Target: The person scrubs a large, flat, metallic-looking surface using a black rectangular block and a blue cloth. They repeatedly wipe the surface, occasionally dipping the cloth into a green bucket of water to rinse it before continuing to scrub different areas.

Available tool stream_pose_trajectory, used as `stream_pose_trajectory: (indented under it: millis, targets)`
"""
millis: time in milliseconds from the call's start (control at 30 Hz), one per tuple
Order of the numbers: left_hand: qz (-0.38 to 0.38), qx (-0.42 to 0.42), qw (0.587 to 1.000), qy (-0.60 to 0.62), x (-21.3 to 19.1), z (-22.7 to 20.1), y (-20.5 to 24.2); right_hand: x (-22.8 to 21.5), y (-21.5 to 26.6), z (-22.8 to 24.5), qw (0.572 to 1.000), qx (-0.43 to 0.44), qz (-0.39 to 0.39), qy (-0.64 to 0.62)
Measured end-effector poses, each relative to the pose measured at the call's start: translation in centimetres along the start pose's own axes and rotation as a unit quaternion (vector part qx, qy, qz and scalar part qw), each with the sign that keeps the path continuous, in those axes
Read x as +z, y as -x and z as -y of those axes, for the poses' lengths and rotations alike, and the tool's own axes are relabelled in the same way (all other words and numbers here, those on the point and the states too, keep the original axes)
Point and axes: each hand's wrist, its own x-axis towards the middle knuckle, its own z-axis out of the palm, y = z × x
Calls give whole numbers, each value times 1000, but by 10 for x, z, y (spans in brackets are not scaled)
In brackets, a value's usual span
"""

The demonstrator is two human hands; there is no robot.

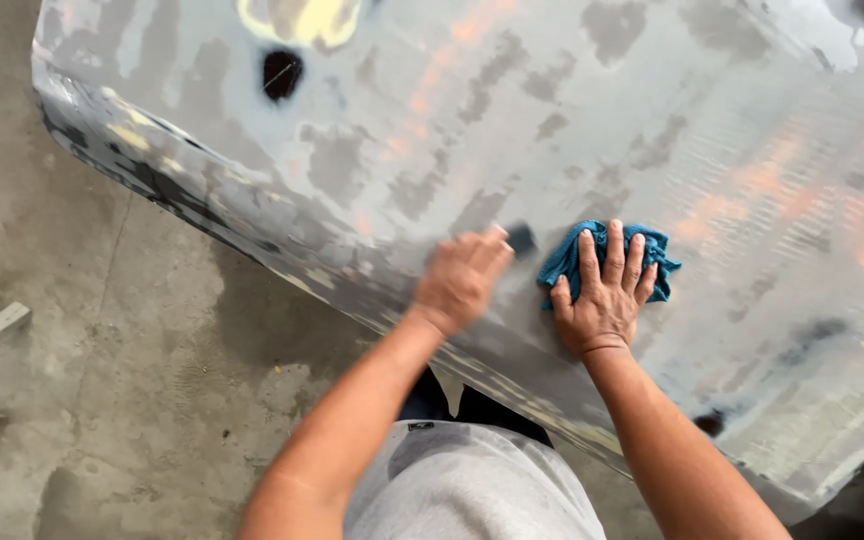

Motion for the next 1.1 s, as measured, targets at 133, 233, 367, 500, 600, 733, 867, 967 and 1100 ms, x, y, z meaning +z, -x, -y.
stream_pose_trajectory:
  millis: [133, 233, 367, 500, 600, 733, 867, 967, 1100]
  targets:
    - [-90, -137, 985, -50, -55, 107, -11, -4, -2, 4, 1000, 14, 10, -15]
    - [-161, -273, 942, -107, -84, 171, -1, -2, -1, 1, 1000, 21, 3, -10]
    - [-159, -227, 955, -104, -104, 196, 18, 3, -6, 11, 994, 113, -7, 7]
    - [-109, -135, 983, -64, -121, 203, 50, 21, -32, 41, 952, 304, -38, -11]
    - [-76, -119, 989, -47, -140, 230, 57, 29, -85, 104, 958, 285, 22, 2]
    - [-80, -160, 983, -46, -163, 289, 78, 54, -149, 242, 976, 197, 88, 15]
    - [-90, -168, 981, -41, -184, 330, 90, 115, -141, 366, 996, -7, 89, -15]
    - [-83, -158, 983, -31, -190, 341, 91, 134, -104, 407, 992, -107, 70, -20]
    - [-69, -154, 985, -19, -193, 344, 91, 126, -46, 362, 982, -172, 55, 56]
